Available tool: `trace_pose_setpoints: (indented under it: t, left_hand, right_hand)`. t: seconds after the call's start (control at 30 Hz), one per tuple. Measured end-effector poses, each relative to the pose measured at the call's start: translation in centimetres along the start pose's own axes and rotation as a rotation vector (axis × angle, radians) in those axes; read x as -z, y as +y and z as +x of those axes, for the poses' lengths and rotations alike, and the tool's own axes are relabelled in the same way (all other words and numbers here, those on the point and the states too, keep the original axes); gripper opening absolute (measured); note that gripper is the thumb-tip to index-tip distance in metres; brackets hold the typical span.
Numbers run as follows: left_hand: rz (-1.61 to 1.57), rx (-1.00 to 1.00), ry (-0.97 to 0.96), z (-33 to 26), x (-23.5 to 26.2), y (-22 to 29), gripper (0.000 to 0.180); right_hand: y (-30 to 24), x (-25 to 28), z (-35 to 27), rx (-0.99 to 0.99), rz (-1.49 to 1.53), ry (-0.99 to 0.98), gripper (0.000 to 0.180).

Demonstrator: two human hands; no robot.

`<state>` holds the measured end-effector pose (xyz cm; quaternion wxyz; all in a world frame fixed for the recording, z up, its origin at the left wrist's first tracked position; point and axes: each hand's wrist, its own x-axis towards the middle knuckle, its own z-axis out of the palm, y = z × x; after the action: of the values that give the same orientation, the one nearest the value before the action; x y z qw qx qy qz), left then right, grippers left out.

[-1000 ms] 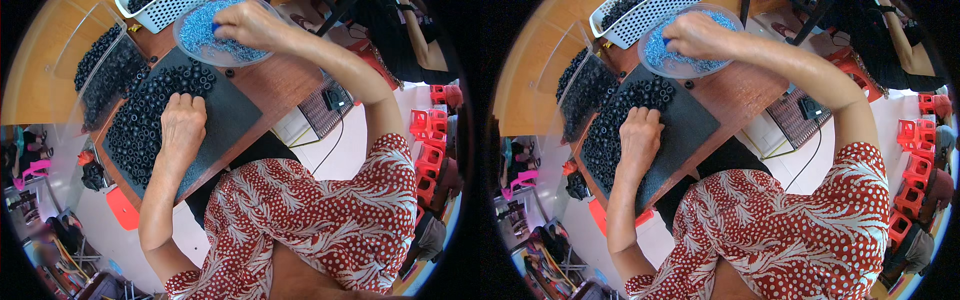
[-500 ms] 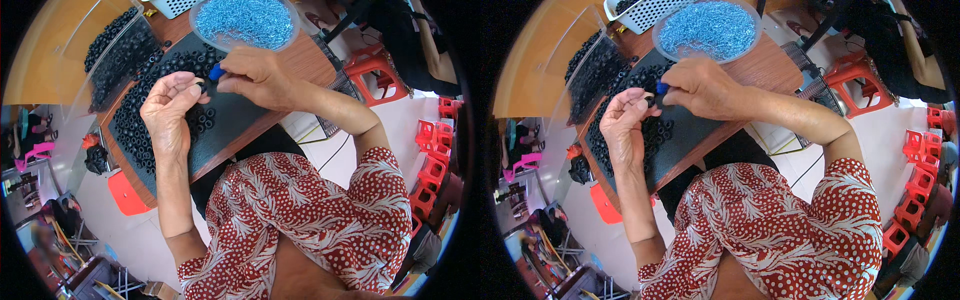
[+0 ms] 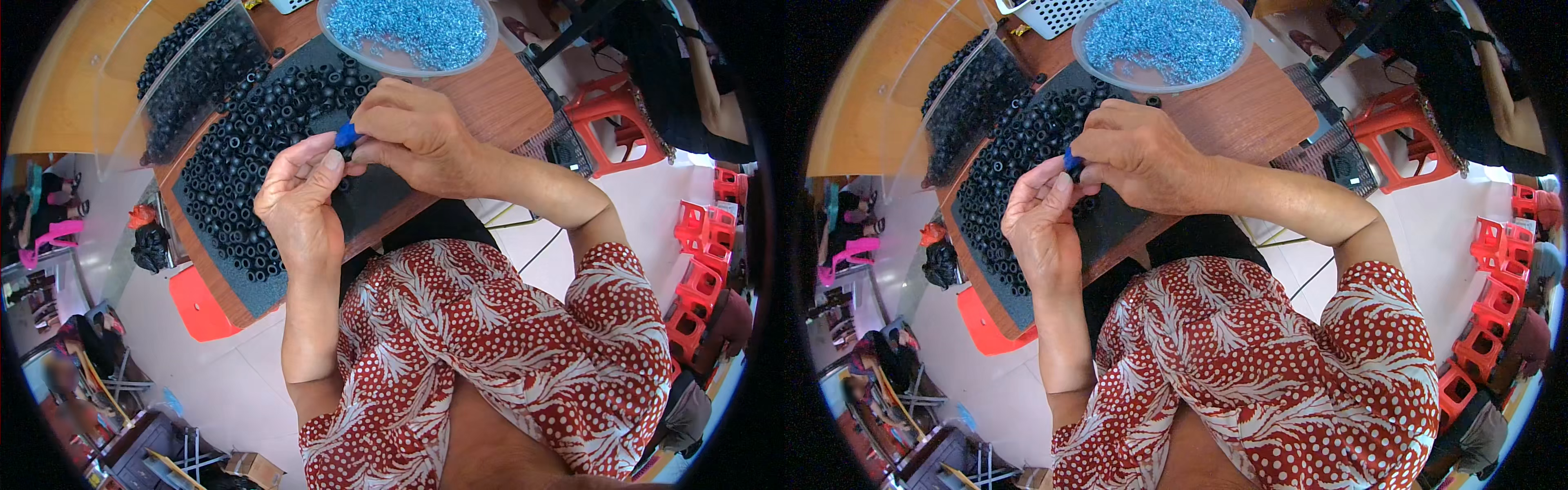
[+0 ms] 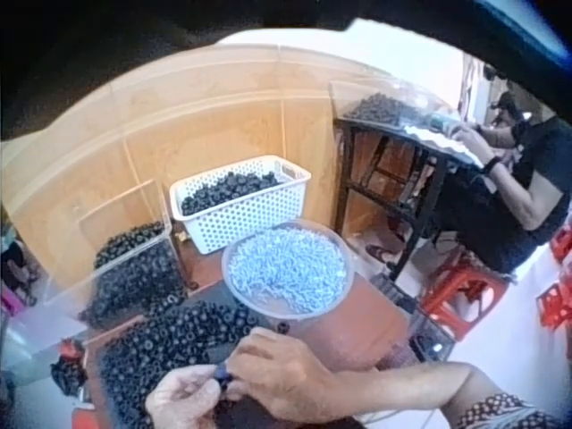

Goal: The person repeatedly picks up small black rings, takes blue beads from a bowl, and presses them into each ring.

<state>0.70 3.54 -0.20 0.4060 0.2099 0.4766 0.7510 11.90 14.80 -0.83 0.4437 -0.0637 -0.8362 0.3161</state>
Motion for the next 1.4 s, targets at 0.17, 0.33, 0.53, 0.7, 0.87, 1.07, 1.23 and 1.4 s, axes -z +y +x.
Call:
trace_pose_setpoints:
  t: [0.17, 0.33, 0.53, 0.7, 0.87, 1.07, 1.23, 1.4]
  left_hand:
    - [0.089, -0.135, 0.007, -0.4, -1.0, 0.4, 0.020]
    - [0.058, 0.038, -0.055, -0.5, -0.3, 0.2, 0.022]
    - [0.194, 0.128, -0.066, -1.5, 0.2, -0.1, 0.020]
    - [0.210, 0.185, -0.134, -2.1, 0.5, -0.7, 0.021]
    - [0.220, 0.287, -0.233, -2.9, 0.7, -1.7, 0.015]
    - [0.210, 0.281, -0.228, -3.3, 0.5, -2.4, 0.020]
    - [0.232, 0.248, -0.261, -3.2, 0.9, -2.9, 0.024]
    - [0.204, 0.253, -0.243, -3.1, 0.9, -2.9, 0.020]
  right_hand:
    - [-0.6, 0.3, -0.1, -0.065, 0.029, -0.009, 0.018]
    - [-0.6, 0.4, -0.5, -0.083, 0.011, -0.002, 0.016]
    - [-0.3, 0.6, -1.4, 0.071, 0.023, -0.139, 0.015]
    - [-0.3, 1.0, -1.4, 0.066, 0.042, -0.183, 0.016]
    - [3.6, 3.4, 0.2, 0.057, -0.106, -0.063, 0.013]
    - [10.5, 5.8, 3.6, -0.066, -0.487, -0.155, 0.009]
    - [12.1, 4.0, 4.8, 0.056, -0.684, -0.353, 0.007]
    - [12.3, 3.0, 5.2, 0.123, -0.701, -0.452, 0.006]
